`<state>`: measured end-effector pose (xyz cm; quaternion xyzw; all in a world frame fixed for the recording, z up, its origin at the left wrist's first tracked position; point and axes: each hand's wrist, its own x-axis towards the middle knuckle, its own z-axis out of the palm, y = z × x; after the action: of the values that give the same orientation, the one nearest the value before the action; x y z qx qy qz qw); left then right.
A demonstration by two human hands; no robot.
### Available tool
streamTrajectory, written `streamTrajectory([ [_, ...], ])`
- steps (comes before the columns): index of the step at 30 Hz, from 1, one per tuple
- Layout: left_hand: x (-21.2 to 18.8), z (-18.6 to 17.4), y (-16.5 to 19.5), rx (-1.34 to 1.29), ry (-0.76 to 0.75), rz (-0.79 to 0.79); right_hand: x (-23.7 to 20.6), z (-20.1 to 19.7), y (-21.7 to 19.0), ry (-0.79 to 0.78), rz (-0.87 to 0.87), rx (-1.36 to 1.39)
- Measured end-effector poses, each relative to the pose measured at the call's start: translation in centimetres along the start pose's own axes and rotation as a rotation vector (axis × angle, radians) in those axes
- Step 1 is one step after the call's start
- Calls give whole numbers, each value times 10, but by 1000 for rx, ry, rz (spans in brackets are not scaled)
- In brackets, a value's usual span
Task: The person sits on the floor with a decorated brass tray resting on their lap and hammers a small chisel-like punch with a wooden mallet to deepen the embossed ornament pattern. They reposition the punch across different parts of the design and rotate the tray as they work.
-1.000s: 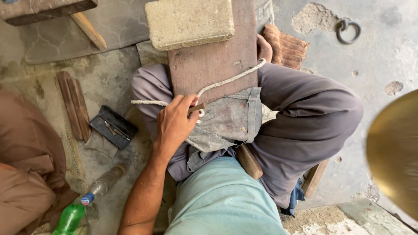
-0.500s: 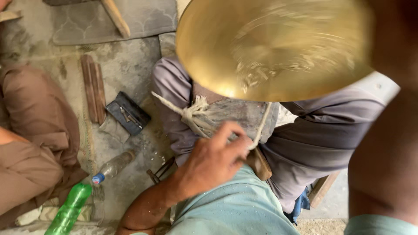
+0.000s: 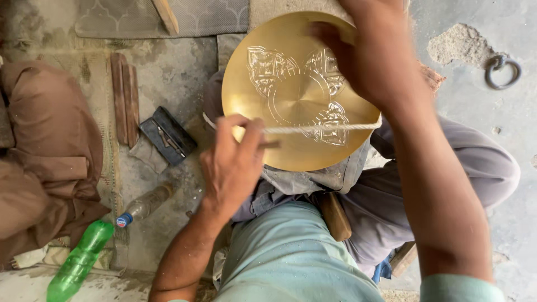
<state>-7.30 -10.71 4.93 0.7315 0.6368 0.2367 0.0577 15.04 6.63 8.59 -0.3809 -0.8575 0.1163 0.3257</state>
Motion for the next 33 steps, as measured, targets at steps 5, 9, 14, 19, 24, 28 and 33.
streamTrajectory([
  [5,15,1,-19,112,-99,-254,-118,-47,-32,78,802,-117],
  [9,-12,-26,-14,37,-182,-228,-177,-19,-69,13,1021,156],
  [14,-34,-35,-13,-17,-106,-205,-192,34,-84,11,1080,166],
  [19,-42,-35,-31,141,-284,-317,-184,49,-68,211,946,241],
  [24,-39,-38,-49,113,9,-351,-174,41,-39,275,850,239],
  [28,-14,-26,-50,-25,207,-251,-165,34,-20,255,707,122],
  [33,18,-9,-50,-68,74,-251,-156,14,-5,145,822,126],
])
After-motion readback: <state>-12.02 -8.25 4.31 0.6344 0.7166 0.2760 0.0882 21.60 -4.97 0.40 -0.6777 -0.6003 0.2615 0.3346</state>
